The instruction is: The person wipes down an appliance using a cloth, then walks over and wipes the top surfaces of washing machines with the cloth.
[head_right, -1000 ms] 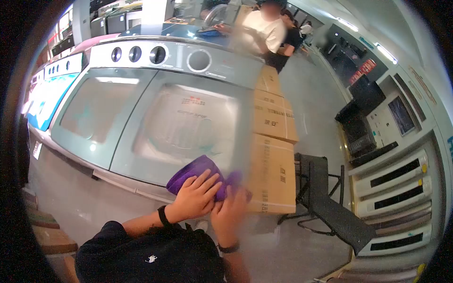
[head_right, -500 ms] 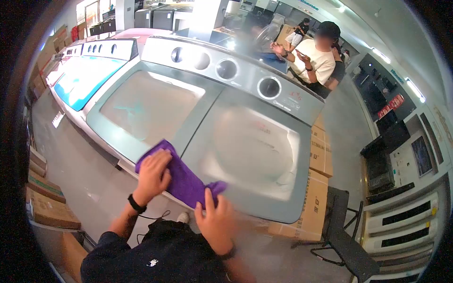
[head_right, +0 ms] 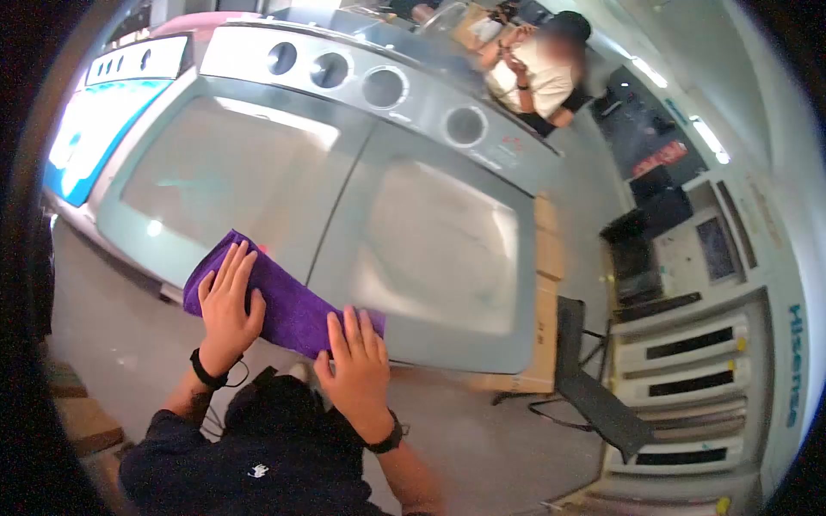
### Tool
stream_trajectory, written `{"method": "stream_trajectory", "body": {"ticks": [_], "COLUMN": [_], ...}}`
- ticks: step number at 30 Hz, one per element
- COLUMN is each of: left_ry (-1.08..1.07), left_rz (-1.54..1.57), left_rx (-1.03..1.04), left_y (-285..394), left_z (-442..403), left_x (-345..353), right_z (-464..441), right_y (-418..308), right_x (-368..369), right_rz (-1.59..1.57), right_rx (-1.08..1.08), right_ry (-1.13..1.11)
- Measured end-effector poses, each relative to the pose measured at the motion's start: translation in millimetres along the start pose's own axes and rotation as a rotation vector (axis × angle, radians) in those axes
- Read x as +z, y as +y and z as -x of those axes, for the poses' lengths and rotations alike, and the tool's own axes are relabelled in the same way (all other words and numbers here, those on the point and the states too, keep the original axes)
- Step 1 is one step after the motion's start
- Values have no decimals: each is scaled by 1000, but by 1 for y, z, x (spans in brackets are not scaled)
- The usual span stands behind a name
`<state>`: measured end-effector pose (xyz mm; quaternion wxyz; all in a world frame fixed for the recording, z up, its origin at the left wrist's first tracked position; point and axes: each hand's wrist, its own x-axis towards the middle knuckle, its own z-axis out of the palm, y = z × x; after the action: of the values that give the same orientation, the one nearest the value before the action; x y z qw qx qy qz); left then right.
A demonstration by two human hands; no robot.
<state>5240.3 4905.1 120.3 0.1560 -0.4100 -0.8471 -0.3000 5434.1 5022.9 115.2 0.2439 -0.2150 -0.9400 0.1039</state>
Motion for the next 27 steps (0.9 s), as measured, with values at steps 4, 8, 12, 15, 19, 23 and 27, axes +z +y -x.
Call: {"method": "stream_trajectory", "body": {"ticks": [4,8,12,15,19,23,27], "left_ry": [-215,-304,-320,-235,-40,27,-10], "left_rz": [240,280,300,197,115,88,184], "left_rx": [251,352,217,87,-52,-83,-140], "left_y": [42,46,2,-42,-71,-71,-102], "left_z": [-1,-5,-11,-21,-30,-32,-30], "left_x": [13,11,-5,-24,-30,-29,-37], "right_z": [26,45,26,-16,-54,-56,-52], "right_y": [30,38,3,-40,-76,-80,-58], "right_x": [-38,-31,-9,12,29,42,35], "right_rz": [125,166,226,278,124,55,-2], "right_rx": [231,421,268,36,-80,-121,-158], "right_ry": [-51,109,-4,-102,-104,53,-56]}}
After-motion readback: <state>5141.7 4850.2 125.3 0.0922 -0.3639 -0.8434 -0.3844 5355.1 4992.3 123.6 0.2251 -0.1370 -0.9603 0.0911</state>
